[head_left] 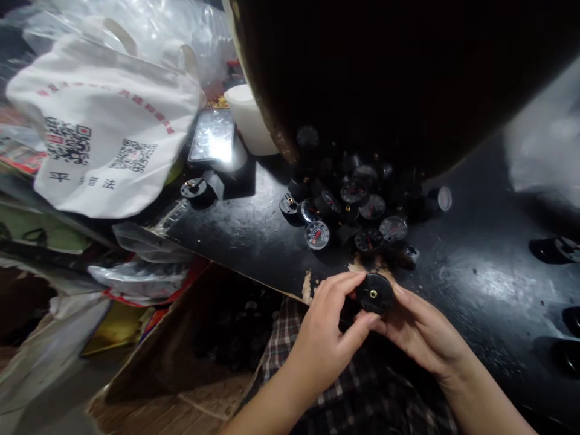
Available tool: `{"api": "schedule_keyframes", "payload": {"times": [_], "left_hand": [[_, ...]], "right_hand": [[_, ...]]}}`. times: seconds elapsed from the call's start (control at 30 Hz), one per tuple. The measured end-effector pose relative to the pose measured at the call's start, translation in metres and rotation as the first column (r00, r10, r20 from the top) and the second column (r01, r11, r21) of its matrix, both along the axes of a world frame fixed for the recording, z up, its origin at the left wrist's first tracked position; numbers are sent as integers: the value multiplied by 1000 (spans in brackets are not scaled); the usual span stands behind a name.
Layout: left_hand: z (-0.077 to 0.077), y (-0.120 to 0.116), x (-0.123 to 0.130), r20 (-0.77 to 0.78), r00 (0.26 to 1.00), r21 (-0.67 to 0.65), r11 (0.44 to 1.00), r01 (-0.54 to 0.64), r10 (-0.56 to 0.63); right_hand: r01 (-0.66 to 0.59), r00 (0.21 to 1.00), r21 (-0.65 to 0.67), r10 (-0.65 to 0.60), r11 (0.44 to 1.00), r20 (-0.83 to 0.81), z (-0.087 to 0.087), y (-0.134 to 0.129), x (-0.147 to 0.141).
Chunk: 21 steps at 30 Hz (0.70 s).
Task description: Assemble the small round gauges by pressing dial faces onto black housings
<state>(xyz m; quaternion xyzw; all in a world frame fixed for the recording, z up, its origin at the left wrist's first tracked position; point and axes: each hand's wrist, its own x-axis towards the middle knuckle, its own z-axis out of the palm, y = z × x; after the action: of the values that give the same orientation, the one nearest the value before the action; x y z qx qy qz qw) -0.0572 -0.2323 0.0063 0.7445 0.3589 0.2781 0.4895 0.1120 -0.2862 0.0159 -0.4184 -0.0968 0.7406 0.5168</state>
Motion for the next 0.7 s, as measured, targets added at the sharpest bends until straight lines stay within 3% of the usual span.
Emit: {"api": "schedule_keyframes", "payload": {"times": [0.23,0.33,0.37,0.43,0.53,0.6,0.7], "left_hand": [[2,8,-7,83,988,-228,967,-112,134],[3,2,-10,117,977,-323,937,-134,180],[3,-1,-10,141,979,-356,930,-87,146],[5,-5,-10,192,978,-416,909,9,78],[6,-4,-9,246,961,-507,862,18,125],[6,0,-12,264,953,-550,835,25,146],[4,8,-22,231,967,-546,837,38,107]], "right_hand": [[-14,1000,-18,14,1000,3,3,2,-4],[18,957,46,-30,999,289,6,2,-9],[11,892,90,-51,996,449,7,2,-12],[-93,648,171,-71,981,758,9,1,-17],[-355,270,179,-83,918,959,14,-2,-22],[-488,163,142,-70,861,984,16,-2,-20],[-574,112,91,-33,814,993,18,3,-9]]}}
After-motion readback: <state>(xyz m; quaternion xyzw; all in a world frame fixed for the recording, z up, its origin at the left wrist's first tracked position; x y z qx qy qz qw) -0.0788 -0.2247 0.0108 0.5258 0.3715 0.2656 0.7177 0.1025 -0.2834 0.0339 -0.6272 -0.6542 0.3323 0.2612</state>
